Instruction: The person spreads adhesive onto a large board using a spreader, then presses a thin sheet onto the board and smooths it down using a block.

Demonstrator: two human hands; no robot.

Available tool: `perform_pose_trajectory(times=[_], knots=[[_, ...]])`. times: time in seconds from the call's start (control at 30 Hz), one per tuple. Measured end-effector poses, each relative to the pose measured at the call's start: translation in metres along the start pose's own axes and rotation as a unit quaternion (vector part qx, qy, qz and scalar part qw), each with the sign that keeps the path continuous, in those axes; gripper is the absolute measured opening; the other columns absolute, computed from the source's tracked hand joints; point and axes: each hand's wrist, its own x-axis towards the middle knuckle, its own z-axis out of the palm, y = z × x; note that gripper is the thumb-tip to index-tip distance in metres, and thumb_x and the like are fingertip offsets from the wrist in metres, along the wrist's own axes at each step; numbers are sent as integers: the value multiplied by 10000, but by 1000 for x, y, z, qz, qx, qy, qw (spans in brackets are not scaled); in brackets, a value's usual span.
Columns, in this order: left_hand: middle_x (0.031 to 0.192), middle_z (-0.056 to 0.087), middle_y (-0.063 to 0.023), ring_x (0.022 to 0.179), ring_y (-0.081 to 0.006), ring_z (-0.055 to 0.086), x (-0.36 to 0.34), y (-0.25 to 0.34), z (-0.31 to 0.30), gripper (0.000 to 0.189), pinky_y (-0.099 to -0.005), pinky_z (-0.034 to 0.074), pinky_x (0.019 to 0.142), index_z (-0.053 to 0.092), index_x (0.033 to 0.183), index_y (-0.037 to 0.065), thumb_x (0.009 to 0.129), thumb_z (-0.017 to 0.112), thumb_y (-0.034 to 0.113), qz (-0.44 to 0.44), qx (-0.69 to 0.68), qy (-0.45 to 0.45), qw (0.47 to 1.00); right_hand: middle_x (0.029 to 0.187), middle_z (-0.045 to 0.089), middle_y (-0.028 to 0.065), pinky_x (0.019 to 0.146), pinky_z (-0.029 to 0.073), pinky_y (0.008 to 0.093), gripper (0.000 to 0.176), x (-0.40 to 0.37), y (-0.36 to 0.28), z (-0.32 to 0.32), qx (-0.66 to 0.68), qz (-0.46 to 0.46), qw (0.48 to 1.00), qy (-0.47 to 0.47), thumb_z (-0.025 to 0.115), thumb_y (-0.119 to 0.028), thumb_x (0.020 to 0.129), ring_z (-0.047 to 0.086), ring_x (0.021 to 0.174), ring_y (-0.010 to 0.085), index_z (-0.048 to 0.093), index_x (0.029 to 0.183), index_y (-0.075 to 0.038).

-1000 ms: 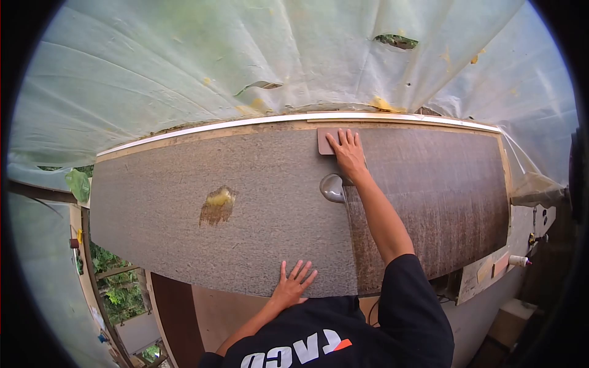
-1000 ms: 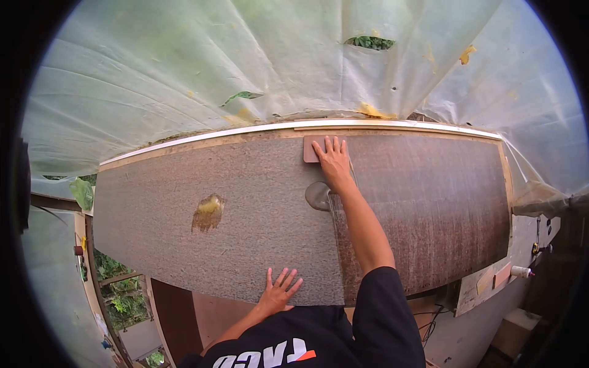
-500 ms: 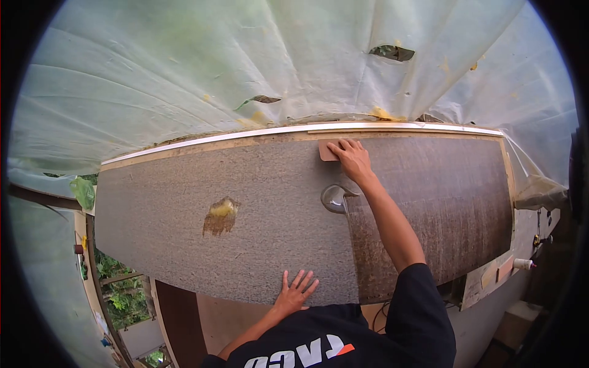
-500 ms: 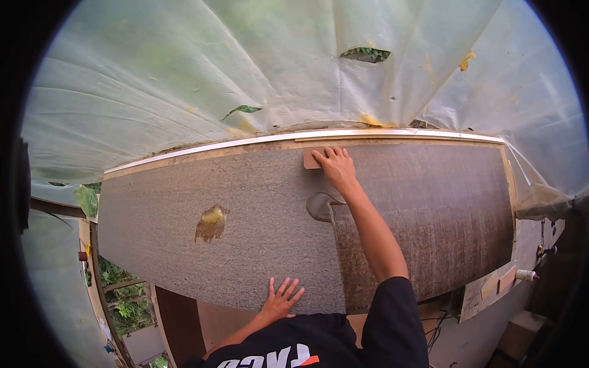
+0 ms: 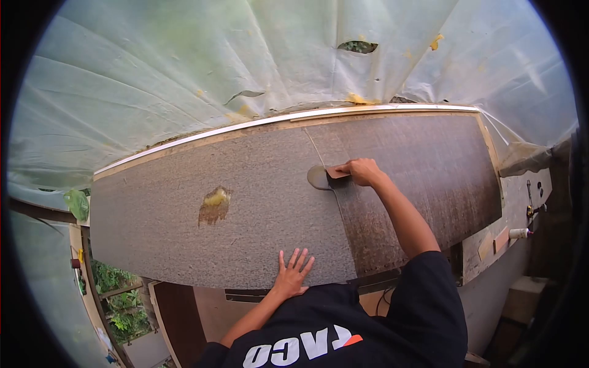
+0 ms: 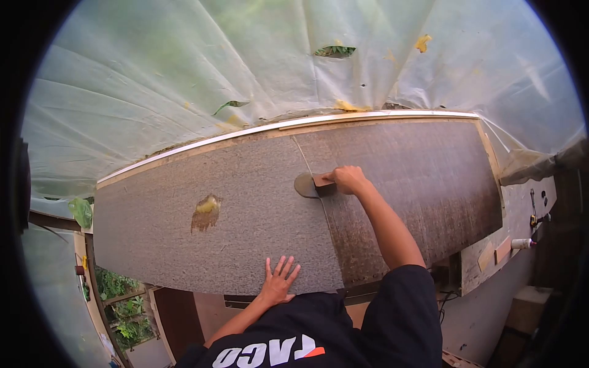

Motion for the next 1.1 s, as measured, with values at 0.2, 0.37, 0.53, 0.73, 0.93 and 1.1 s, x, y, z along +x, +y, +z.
perform_pose_trajectory(times=[0.2, 0.37, 0.53, 0.73, 0.93, 1.1], knots=[[1572, 150, -151, 1453, -356, 112, 0, 2, -3, 1036, -715, 55, 1081, 267, 1494, 162, 643, 781, 452, -2, 17, 12, 1000, 1116, 671, 52, 732, 523, 440, 556, -132, -31, 27, 1, 33, 998, -58, 505, -49, 804, 645, 985, 315, 606, 1248, -369], [1570, 161, -152, 1451, -356, 125, -2, 0, 4, 1024, -711, 53, 1085, 286, 1487, 158, 637, 778, 448, 3, 24, 42, 999, 1221, 638, 7, 761, 529, 428, 595, -227, -67, 53, 12, 57, 993, -98, 498, -32, 806, 638, 1028, 292, 578, 1282, -379], [1571, 155, -150, 1453, -352, 117, -1, -2, 15, 1039, -692, 43, 1098, 275, 1494, 161, 632, 776, 454, 6, 38, 83, 996, 1294, 597, -9, 757, 522, 420, 539, -291, -93, 79, 17, 58, 994, -90, 507, -90, 824, 636, 1032, 291, 592, 1276, -373], [1577, 134, -158, 1455, -368, 95, -1, -3, 17, 1024, -709, 25, 1084, 261, 1500, 149, 661, 754, 468, 13, 51, 76, 996, 1002, 688, 166, 692, 509, 375, 619, -335, -116, 91, -5, 75, 964, -255, 481, -21, 776, 657, 898, 343, 603, 1264, -380], [1566, 169, -153, 1446, -342, 140, -8, -8, 12, 969, -666, 70, 1115, 273, 1492, 150, 695, 739, 446, 34, 48, 83, 995, 865, 641, -30, 733, 476, 260, 203, -324, -86, 66, 528, 123, 841, -10, 613, 39, 774, 555, 837, 61, 663, 969, 24], [1565, 191, -142, 1452, -311, 143, -42, -40, 9, 945, -506, 113, 1174, 279, 1489, 128, 709, 723, 422, 63, 41, 69, 995, 835, 614, -50, 716, 464, 273, 169, -233, -75, 15, 563, 67, 813, 132, 622, 14, 769, 546, 795, 78, 667, 931, 28]])
